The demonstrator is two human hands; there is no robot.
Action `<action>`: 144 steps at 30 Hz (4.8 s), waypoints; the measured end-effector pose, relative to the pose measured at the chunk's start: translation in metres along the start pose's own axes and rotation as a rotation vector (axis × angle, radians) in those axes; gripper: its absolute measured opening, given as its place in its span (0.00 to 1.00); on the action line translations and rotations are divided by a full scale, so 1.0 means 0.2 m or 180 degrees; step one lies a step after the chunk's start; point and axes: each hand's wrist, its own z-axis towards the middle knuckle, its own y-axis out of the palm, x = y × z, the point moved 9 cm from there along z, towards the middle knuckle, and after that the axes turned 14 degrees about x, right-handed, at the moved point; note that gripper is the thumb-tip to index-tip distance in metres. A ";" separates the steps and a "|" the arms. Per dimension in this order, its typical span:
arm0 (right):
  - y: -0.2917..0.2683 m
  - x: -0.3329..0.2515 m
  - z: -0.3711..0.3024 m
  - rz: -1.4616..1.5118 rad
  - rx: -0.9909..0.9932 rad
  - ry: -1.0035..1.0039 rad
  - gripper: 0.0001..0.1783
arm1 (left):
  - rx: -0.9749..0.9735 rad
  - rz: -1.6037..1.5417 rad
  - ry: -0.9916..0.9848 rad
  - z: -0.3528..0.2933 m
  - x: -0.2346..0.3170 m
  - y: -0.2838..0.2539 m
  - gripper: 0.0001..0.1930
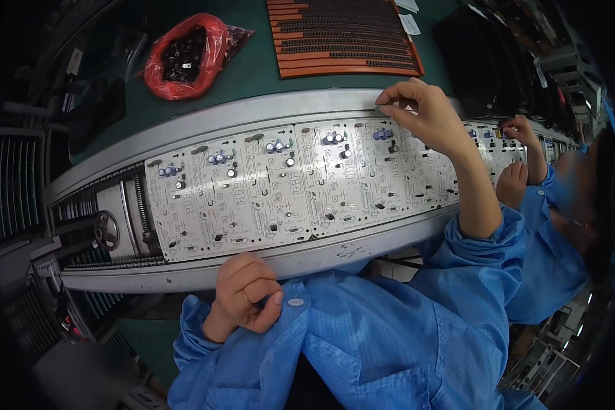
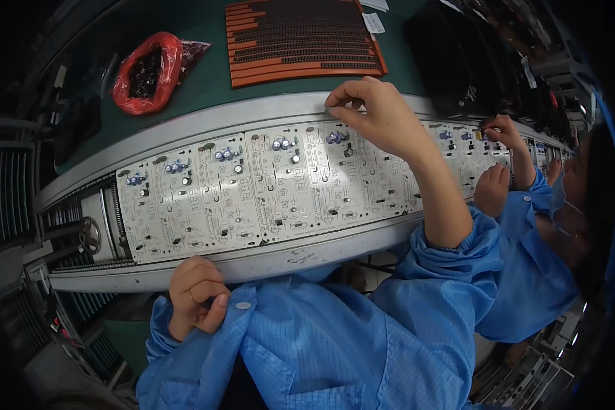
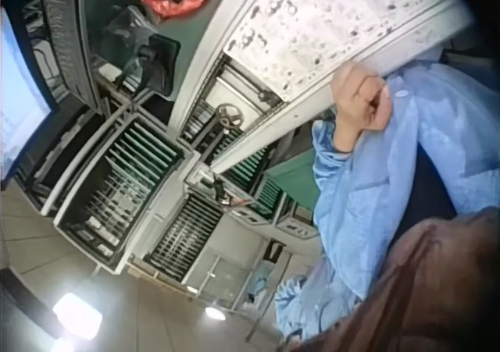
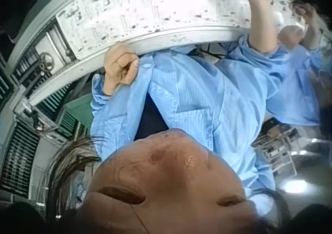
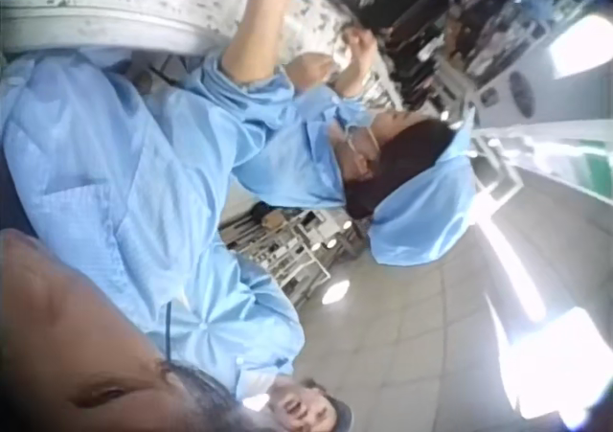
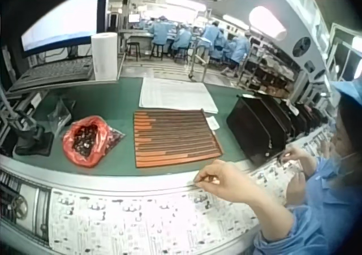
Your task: The person takes a circuit board from a rack, places it onto an assembly line conveyor, and inserts electronic components into the board by hand.
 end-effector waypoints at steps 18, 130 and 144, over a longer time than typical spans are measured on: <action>0.10 0.00 -0.01 -0.0049 -0.0109 -0.0554 0.05 | -0.0150 0.0054 0.0069 -0.01 0.01 0.03 0.06; 0.05 -0.20 0.14 -0.0507 -0.1083 -0.0631 0.16 | -0.2034 0.0421 -0.0391 0.13 -0.08 0.48 0.29; 0.23 -0.33 0.09 0.0675 -0.0422 -0.1275 0.06 | -0.0583 0.0736 -0.0497 0.20 -0.07 0.05 0.18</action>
